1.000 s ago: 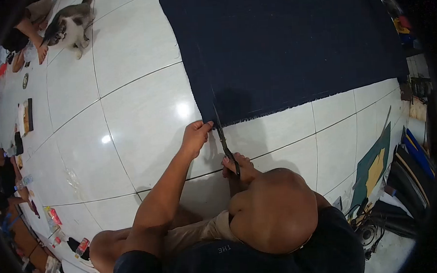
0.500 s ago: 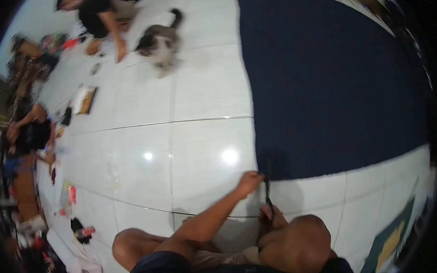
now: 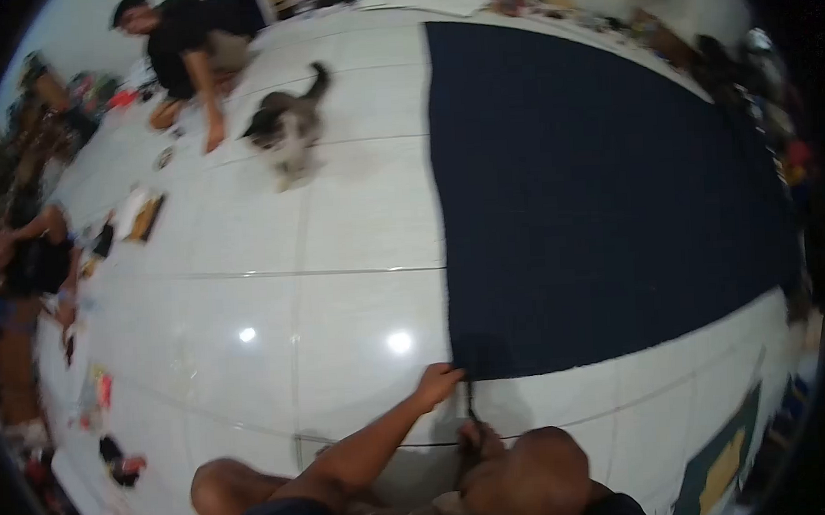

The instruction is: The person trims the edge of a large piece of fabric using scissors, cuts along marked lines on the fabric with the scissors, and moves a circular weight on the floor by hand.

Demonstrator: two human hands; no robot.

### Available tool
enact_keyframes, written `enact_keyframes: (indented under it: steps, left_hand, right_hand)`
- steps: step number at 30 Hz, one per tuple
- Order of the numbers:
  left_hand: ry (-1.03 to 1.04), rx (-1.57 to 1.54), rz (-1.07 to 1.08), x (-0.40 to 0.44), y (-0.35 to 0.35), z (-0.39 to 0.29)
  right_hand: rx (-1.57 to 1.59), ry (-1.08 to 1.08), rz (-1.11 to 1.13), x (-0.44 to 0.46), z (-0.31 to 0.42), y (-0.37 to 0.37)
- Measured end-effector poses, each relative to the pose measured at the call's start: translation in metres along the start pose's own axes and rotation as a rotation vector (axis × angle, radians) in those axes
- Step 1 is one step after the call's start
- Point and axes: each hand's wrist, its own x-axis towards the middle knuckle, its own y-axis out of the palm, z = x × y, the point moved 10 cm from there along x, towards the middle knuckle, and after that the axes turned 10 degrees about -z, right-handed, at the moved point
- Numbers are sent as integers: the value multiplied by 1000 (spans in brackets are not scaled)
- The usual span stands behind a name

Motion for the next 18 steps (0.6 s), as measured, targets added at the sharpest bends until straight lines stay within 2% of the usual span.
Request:
enact_keyframes:
  steps: [2, 6, 10, 14, 16, 17, 18]
  left_hand:
    - [-22, -57, 12, 1, 1, -2]
    - [-48, -99, -13, 1, 3, -2]
    - [-68, -89, -19, 2, 3, 2]
    - [-81, -70, -35, 3, 2, 1]
    - [-22, 93, -60, 9, -1, 2]
    - [-11, 117, -71, 4, -3, -2]
    - [-5, 141, -71, 3, -4, -3]
  right_hand:
    - [211, 342, 29, -6, 1, -21]
    - [763, 949, 205, -1, 145, 0]
    - [616, 855, 147, 11, 188, -23]
    - [405, 778, 124, 19, 202, -27]
    - [302, 774, 136, 20, 202, -23]
    - [237, 705, -44, 18, 193, -29]
    - [242, 764, -12, 8, 185, -23]
